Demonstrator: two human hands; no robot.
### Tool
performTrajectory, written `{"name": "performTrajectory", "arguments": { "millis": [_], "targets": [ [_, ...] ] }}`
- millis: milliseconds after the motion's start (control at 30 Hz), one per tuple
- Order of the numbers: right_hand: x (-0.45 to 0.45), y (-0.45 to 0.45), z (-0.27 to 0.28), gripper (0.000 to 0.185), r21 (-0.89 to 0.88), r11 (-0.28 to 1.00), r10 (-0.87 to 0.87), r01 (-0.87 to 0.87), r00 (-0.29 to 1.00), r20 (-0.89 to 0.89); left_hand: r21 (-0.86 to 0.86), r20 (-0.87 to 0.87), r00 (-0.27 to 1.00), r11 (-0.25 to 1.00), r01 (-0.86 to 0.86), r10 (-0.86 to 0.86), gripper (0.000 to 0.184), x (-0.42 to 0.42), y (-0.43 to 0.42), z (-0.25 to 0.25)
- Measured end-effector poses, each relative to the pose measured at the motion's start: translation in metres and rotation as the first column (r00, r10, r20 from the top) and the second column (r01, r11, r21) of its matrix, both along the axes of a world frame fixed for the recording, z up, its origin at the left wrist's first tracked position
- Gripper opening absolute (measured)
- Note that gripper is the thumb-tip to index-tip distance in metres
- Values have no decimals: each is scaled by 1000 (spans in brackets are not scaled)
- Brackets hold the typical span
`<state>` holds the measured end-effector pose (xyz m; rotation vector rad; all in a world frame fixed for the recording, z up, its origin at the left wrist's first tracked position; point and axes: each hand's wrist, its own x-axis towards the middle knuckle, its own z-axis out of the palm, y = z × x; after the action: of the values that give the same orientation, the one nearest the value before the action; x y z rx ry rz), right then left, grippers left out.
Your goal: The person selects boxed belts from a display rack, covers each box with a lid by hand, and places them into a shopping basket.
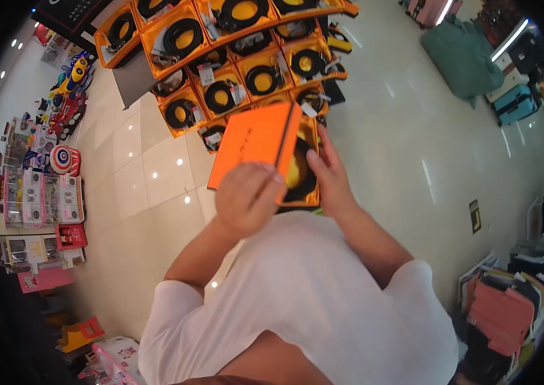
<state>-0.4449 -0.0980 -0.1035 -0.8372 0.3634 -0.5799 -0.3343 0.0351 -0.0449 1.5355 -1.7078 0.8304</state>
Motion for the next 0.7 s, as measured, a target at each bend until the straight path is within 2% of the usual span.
{"name": "performTrajectory", "arguments": {
  "millis": [67, 233, 300, 433, 500, 533, 600, 633, 667, 700],
  "targets": [
    [-1, -2, 4, 64, 19, 999, 31, -30, 999, -32, 130, -7, 1000, 991, -15, 16, 25, -15, -5, -7],
    [-4, 0, -6, 60, 27, 999, 30, -30, 1000, -7, 230, -43, 999, 973, -10, 21, 30, -31, -7, -7],
    [0, -2, -13, 58, 3, 1000, 27, -28, 999, 46, 416, -99, 995, 907, 67, -28, 34, -33, -9, 1],
    [2, -3, 0, 57, 33, 996, 74, -78, 991, 109, 387, -24, 1000, 922, 25, -17, 38, -34, -4, 10],
    [1, -6, 5, 58, -1, 997, 75, -75, 995, 65, 347, -221, 973, 928, 135, -59, 44, -35, 2, 18],
    [0, -6, 6, 58, 12, 996, 90, -91, 990, 113, 352, -222, 973, 926, 136, -59, 44, -31, 8, 24],
    [-3, -7, 3, 59, 37, 994, 96, -102, 984, 152, 212, -289, 953, 977, -32, 94, 53, -14, 27, 36],
    [-3, -8, 1, 58, 45, 994, 95, -103, 983, 155, 196, -282, 924, 958, -209, 259, 59, -4, 34, 35],
    [-3, -11, -1, 58, 54, 994, 89, -99, 983, 158, 136, -314, 902, 954, -267, 297, 62, 11, 38, 32],
    [-1, -12, -2, 58, 61, 995, 69, -79, 986, 148, 110, -512, 823, 970, -219, 244, 67, 21, 41, 16]
  ]
}}
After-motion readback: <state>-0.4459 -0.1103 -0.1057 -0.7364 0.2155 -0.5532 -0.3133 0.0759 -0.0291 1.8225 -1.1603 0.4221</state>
